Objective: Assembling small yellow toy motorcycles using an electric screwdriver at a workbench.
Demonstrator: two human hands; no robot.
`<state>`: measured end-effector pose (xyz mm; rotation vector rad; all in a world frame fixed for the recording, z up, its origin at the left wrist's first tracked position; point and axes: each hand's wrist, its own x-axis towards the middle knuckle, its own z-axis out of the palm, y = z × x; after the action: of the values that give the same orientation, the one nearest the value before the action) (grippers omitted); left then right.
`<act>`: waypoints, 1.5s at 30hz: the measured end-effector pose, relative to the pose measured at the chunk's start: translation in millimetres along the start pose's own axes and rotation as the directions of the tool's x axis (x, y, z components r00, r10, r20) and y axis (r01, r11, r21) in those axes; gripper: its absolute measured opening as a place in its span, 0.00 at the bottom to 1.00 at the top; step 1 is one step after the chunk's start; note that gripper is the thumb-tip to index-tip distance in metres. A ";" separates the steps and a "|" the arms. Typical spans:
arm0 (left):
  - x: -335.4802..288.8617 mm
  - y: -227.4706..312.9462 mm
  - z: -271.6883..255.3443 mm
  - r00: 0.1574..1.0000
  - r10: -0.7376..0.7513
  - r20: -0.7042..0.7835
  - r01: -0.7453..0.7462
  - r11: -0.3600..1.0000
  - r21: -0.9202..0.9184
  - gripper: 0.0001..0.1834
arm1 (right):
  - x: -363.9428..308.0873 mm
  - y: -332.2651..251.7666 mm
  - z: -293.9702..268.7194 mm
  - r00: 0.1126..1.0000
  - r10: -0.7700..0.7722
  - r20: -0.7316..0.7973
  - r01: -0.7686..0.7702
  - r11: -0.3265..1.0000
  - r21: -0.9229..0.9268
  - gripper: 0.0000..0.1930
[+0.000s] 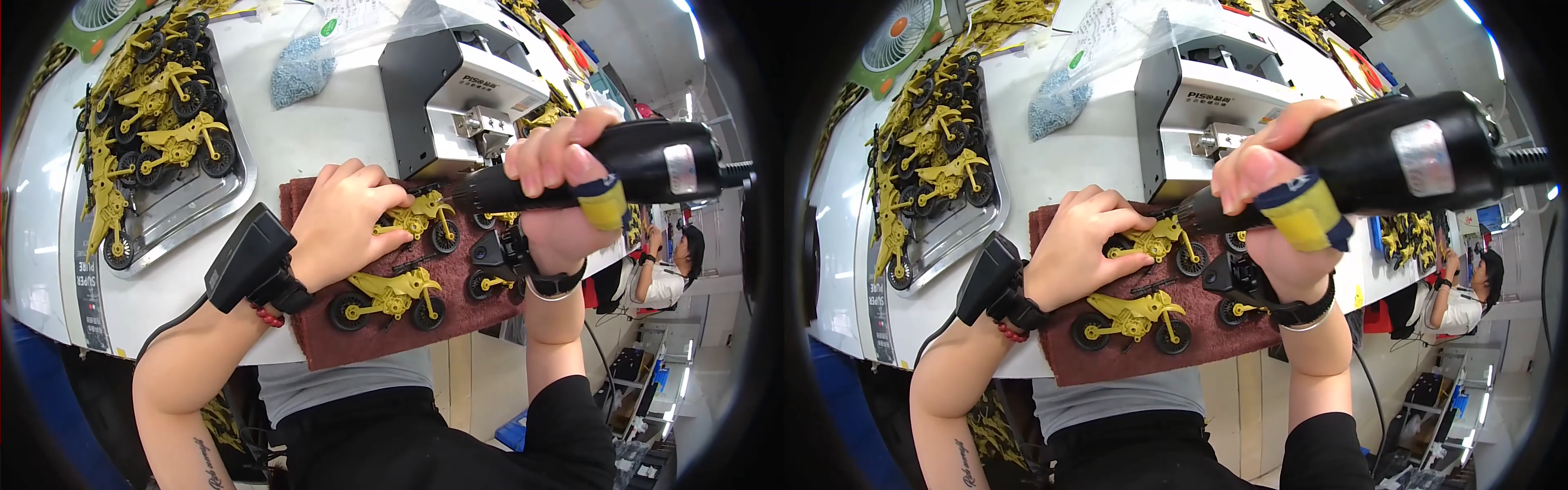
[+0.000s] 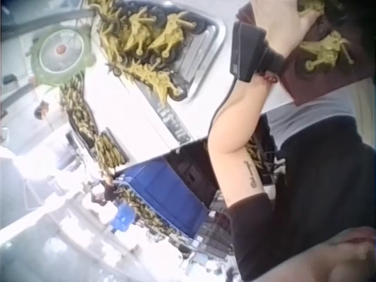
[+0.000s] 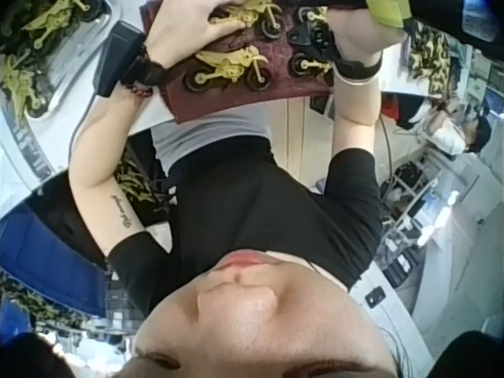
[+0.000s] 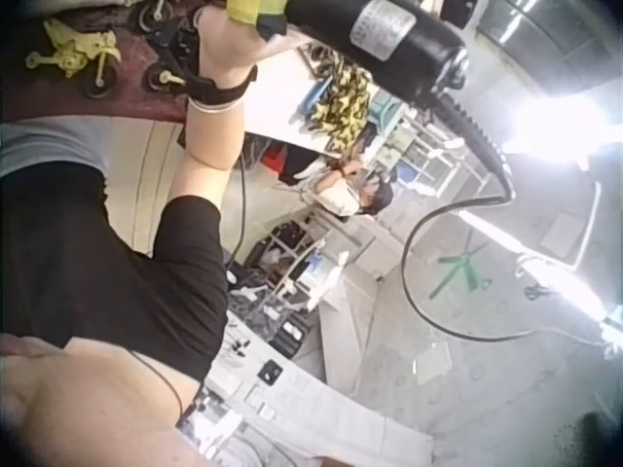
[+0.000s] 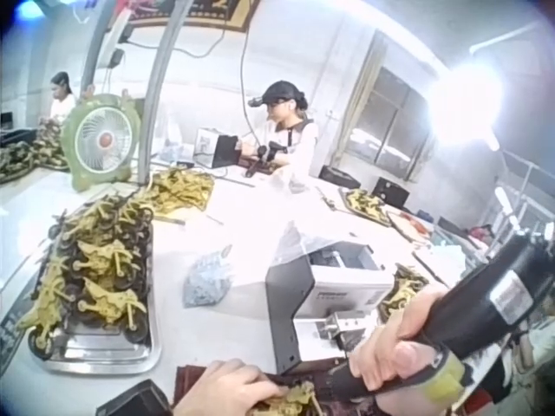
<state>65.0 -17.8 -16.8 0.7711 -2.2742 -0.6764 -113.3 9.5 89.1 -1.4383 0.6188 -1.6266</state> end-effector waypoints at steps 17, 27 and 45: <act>2.8 1.7 0.0 0.999 -0.026 0.021 0.026 1.000 -0.004 0.16 | -11.5 24.7 -5.0 0.998 0.017 -0.052 -0.020 0.998 -0.067 0.12; 1.0 1.6 -0.3 1.000 0.004 0.007 -0.004 1.000 -0.001 0.15 | 16.7 -42.1 -28.4 0.983 -0.164 -0.077 0.153 0.979 -0.132 0.05; -1.2 0.0 -0.6 1.000 -0.003 -0.001 0.003 1.000 -0.006 0.14 | -22.0 -30.8 -9.8 1.000 0.017 -0.020 -0.019 0.994 -0.108 0.13</act>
<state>66.2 -17.2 -16.9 0.7721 -2.2694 -0.6833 -131.7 42.2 100.3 -1.4921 0.7385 -1.6157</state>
